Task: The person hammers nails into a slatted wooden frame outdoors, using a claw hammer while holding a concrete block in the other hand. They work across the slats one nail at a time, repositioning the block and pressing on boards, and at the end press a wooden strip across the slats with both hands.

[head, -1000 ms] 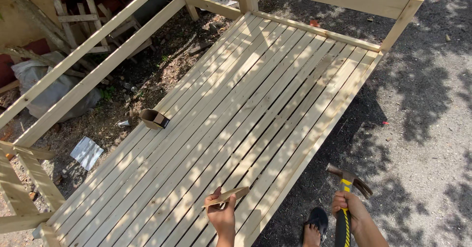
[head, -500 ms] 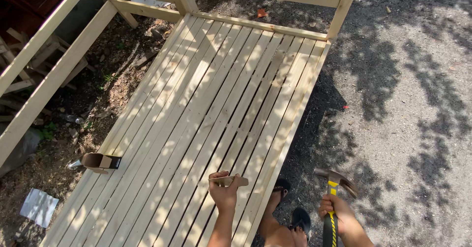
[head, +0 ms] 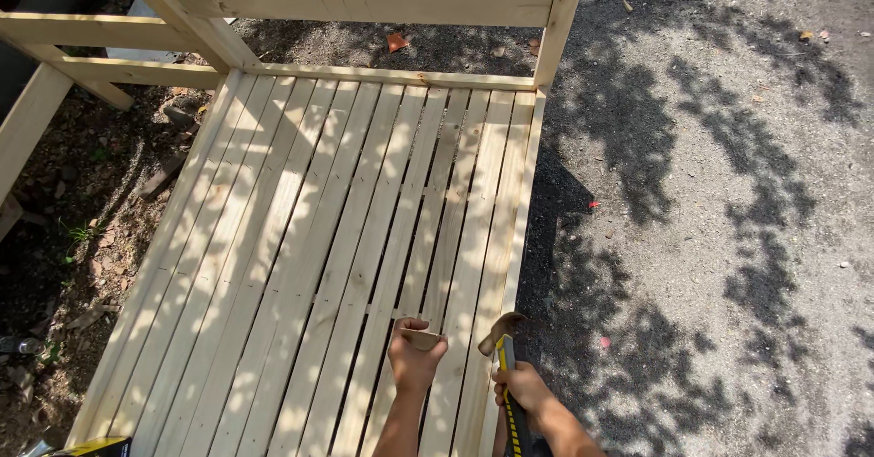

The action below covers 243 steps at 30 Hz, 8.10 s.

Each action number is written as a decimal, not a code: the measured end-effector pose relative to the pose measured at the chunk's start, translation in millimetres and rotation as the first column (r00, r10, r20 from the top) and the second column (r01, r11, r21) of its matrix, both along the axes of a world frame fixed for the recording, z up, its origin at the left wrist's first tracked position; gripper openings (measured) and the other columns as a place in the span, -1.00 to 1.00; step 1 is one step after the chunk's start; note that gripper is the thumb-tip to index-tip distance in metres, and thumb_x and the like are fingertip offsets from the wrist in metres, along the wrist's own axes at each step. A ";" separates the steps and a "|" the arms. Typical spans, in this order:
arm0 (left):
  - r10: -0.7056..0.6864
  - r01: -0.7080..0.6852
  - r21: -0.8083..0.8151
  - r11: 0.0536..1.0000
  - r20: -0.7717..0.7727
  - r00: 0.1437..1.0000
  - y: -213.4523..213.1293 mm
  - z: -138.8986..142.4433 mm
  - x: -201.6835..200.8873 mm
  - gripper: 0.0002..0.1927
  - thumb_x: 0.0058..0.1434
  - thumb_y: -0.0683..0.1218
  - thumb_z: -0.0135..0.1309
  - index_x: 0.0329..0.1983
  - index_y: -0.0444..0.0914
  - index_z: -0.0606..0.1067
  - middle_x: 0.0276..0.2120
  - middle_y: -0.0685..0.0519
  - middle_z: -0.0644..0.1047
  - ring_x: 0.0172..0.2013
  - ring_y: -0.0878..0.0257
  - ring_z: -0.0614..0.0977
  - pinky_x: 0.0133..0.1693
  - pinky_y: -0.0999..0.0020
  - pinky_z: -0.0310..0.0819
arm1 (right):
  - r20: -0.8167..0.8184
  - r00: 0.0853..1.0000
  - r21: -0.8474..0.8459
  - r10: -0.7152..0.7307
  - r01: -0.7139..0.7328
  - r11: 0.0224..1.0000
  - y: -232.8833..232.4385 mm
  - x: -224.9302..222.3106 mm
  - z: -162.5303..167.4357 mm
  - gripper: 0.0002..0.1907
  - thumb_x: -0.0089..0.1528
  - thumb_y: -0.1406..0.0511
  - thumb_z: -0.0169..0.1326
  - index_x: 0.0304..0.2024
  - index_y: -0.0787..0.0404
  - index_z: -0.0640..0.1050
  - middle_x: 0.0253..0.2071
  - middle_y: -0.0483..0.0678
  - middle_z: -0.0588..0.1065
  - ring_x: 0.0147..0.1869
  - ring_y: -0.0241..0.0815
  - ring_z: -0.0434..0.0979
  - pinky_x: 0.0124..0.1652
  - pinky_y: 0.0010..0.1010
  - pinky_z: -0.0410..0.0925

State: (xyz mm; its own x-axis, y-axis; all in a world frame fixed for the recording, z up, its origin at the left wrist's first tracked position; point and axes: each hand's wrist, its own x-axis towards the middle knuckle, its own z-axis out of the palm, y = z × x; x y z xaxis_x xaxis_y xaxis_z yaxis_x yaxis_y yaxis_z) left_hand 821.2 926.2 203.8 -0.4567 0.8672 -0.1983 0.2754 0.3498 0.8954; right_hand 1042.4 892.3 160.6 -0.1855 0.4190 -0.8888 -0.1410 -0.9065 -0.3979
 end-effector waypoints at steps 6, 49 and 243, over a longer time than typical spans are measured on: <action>0.079 -0.080 -0.002 0.997 0.179 0.981 -8.6 -58.5 4.6 -0.53 -0.14 -0.23 0.43 -0.26 -0.26 0.39 -0.25 0.02 0.53 -0.34 0.22 0.64 -0.29 0.33 0.60 | 0.211 0.968 0.011 0.138 -0.144 0.990 6.1 -33.7 -44.5 -0.75 0.31 0.31 0.11 -0.08 0.33 0.37 -0.47 -0.04 0.40 -0.54 -0.16 0.46 -0.54 -0.22 0.37; -0.507 0.135 0.573 0.808 0.559 0.656 -32.9 -143.1 -158.6 -0.51 0.04 -0.17 0.38 -0.08 -0.21 0.34 -0.21 -0.01 0.55 -0.14 0.20 0.58 0.03 0.18 0.48 | -0.119 0.726 0.375 -0.677 0.664 0.646 -163.4 -127.8 -123.0 -0.85 0.29 0.32 0.04 -0.10 0.15 0.41 -0.53 -0.15 0.30 -0.61 -0.33 0.25 -0.59 -0.40 0.24; -0.798 0.611 -0.542 0.577 -0.535 0.278 -60.9 -153.0 -167.8 -0.29 0.36 0.29 -0.29 0.56 0.13 -0.04 0.56 0.00 -0.20 0.52 0.06 -0.22 0.40 -0.20 -0.39 | 0.782 0.495 0.533 -0.379 -0.215 0.818 -106.2 -216.4 -27.6 -0.70 0.32 0.23 -0.05 0.02 0.26 0.34 -0.42 0.32 0.54 -0.33 0.39 0.59 -0.31 0.14 0.37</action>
State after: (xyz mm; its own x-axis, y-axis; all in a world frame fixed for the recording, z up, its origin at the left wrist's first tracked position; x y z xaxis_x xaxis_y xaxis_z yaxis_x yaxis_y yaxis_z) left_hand 653.4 865.3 50.8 0.2563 0.8994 -0.3540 0.9539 -0.1762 0.2430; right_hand 826.0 786.1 133.1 0.5662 0.7972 -0.2097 0.4598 -0.5166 -0.7224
